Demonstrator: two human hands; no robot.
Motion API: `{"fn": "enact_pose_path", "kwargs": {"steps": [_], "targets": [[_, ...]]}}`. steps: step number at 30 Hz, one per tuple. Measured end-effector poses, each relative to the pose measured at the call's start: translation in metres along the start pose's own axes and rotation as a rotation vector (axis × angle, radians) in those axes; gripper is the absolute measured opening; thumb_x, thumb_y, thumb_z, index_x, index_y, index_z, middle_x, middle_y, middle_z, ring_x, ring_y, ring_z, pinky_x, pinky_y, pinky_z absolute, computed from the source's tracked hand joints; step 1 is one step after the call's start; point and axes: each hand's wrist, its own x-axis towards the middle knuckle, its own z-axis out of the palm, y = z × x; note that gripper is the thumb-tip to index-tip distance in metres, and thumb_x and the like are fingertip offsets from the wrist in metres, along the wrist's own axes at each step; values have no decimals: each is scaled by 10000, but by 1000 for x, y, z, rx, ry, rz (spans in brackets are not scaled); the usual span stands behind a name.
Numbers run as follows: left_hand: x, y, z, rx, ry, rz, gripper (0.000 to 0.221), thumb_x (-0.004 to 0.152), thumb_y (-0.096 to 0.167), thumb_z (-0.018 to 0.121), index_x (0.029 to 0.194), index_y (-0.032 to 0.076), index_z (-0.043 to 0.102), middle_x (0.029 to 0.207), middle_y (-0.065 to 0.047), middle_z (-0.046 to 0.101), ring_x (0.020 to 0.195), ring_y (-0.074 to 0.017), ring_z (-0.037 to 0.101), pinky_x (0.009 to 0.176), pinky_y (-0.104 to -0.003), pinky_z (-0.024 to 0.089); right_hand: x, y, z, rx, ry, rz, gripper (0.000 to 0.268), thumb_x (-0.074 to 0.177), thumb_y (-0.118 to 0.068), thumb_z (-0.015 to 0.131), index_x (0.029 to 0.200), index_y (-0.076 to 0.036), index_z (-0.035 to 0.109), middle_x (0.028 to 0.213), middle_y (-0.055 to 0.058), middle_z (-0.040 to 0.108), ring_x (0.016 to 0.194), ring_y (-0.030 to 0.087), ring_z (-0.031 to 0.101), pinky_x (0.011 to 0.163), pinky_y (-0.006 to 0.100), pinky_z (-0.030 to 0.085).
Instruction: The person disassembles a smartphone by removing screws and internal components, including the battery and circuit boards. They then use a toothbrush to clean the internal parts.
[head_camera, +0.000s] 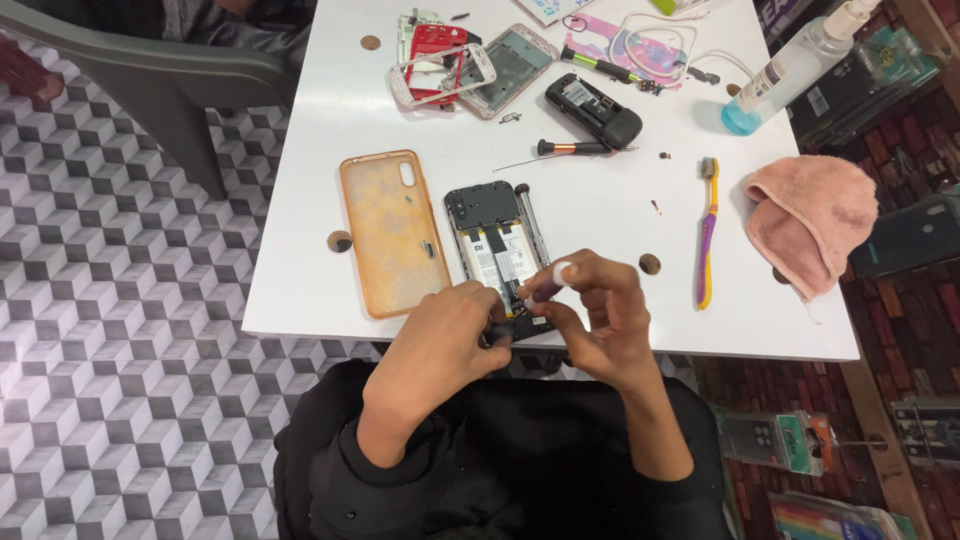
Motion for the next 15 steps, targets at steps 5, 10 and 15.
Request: {"fn": "enact_pose_path", "kwargs": {"steps": [5,10,15], "targets": [[2,2,7,40,-27,-43,255,734,147,785,878,-9,642,870,-189,668,803,-396,656,711,-478,522,1,-7,-10,53,-70,57,558,930,183,619,1303,-123,339,1162,175,651,1091,230,690,933,348,590],[6,1,1,-44,-52,-24,266,747,181,801,902,-1,685,855,-157,684,802,-353,670,711,-445,521,5,2,-1,40,-8,38,608,898,146,735,1290,-138,368,1160,158,603,1020,175,651,867,314,584],[8,3,-6,-69,-102,-62,261,773,181,794,922,-11,700,845,-153,678,755,-323,682,705,-427,530,9,1,-7,56,-88,78,557,961,157,644,1362,-117,371,1187,153,577,1094,205,665,923,347,591]]}}
